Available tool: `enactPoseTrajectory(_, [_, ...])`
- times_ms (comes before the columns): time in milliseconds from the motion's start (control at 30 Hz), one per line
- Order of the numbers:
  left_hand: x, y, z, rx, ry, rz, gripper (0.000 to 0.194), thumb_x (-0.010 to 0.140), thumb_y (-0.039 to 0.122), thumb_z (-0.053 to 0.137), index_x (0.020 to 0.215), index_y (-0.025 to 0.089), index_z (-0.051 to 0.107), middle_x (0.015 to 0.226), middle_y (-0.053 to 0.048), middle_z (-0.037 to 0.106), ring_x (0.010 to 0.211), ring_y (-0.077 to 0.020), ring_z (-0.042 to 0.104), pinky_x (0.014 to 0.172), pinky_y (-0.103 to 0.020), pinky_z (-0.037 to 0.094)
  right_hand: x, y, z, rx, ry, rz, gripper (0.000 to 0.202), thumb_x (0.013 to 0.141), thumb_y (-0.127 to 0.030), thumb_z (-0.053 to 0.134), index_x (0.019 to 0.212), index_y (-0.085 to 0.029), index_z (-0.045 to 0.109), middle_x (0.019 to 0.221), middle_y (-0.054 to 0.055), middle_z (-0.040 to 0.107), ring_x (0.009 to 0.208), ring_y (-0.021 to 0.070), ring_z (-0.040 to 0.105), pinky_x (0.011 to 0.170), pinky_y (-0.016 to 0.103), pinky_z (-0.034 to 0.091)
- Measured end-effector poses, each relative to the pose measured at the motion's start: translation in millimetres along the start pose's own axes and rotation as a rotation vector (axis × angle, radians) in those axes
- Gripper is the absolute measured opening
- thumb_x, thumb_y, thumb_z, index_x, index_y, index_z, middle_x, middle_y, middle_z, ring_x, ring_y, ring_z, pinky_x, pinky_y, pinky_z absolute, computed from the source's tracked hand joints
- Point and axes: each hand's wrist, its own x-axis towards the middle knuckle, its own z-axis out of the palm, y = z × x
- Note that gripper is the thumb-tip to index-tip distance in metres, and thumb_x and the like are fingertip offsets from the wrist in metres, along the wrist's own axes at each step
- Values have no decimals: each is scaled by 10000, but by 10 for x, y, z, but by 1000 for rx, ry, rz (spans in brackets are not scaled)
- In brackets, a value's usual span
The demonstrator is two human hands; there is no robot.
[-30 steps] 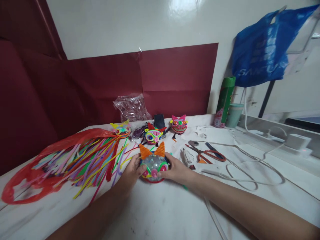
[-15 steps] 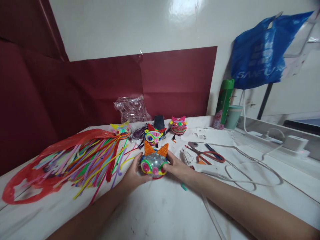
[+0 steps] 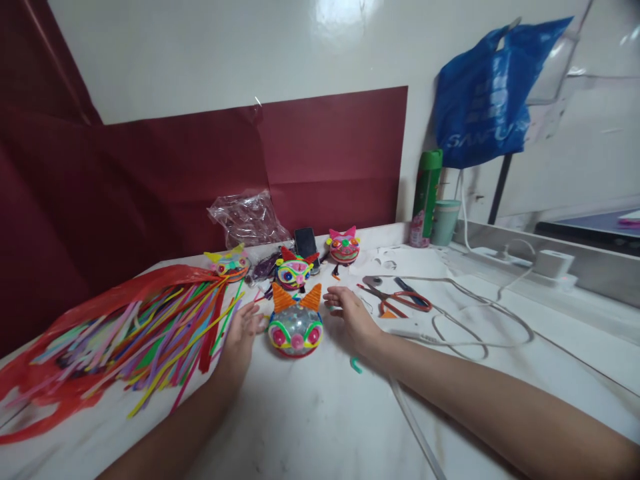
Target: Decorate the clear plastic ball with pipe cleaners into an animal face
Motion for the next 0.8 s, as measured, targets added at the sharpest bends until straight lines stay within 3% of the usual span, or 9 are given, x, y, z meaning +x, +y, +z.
enactPoseTrajectory(133, [53, -51, -49, 33, 83, 12, 500, 777, 555, 537, 1129, 199, 538, 1202, -113, 563, 1029, -241, 586, 828, -357, 481, -16, -40, 14, -3, -3, -16, 201, 733, -332, 485, 834, -202, 600, 875, 54, 642, 822, 192, 579, 699, 308, 419])
enactPoseTrajectory(567, [-55, 6, -15, 14, -24, 58, 420, 832, 491, 497, 1116, 182, 519, 1123, -108, 594, 1024, -226, 590, 850, -348, 460, -80, -54, 11, -57, -74, -2, 351, 774, -531, 509, 764, -190, 590, 793, 55, 613, 733, 184, 544, 637, 289, 409])
enactPoseTrajectory(800, [-55, 28, 14, 8, -69, 10, 484, 789, 485, 556, 1161, 186, 474, 1225, -138, 541, 1138, -251, 534, 922, -374, 437, -84, -42, 21, -48, -105, 80, 353, 791, -516, 504, 710, -179, 564, 674, 38, 601, 596, 151, 531, 521, 257, 375])
